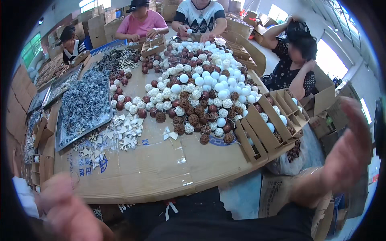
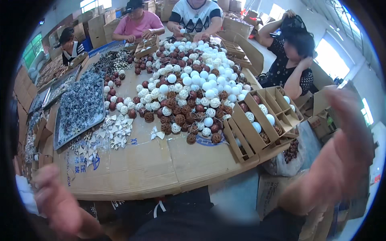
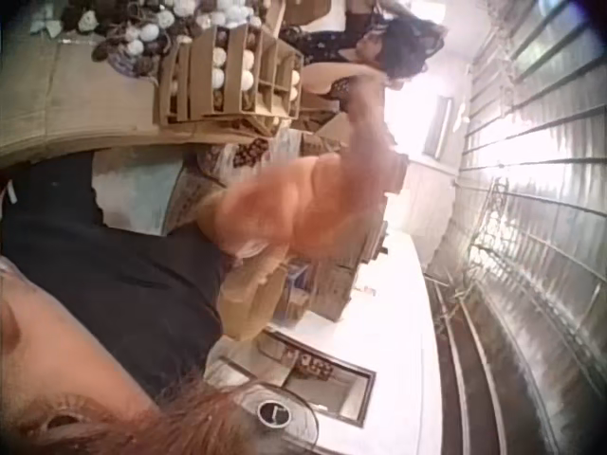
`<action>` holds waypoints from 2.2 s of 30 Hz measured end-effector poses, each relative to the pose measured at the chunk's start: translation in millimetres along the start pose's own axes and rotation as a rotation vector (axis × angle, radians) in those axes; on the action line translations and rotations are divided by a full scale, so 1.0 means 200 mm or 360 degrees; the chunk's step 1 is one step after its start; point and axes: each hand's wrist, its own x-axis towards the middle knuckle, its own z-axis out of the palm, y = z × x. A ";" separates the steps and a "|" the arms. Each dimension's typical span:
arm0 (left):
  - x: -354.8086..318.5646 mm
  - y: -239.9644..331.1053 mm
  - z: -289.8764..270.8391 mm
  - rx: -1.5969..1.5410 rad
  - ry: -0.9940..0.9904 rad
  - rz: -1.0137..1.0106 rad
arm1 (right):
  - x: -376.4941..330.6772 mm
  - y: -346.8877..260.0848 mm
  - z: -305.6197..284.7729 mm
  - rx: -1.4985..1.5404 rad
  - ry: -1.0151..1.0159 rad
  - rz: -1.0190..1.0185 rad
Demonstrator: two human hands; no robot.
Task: The person packs decorative holiday ornaments into a compartmentalized box by hand, untangling and arranging wooden snowflake cutouts, frosted pinecones, and wooden angel cutouts into separate slots.
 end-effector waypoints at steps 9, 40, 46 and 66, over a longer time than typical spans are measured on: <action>-0.87 -0.17 0.46 0.0699 -0.0909 -0.1098 | -0.75 0.24 0.29 -0.0099 -0.0663 0.1155; -0.84 -0.31 0.62 0.0546 -0.0777 -0.1285 | -0.23 -0.48 0.78 0.0843 -0.0654 -0.0138; -0.87 -0.34 0.58 0.0085 -0.0370 -0.1582 | -0.29 -0.88 1.17 0.1255 -0.0937 -0.0352; -0.92 -0.35 0.54 -0.0230 0.0084 -0.1975 | -0.42 -1.12 1.40 0.1532 -0.0948 -0.0015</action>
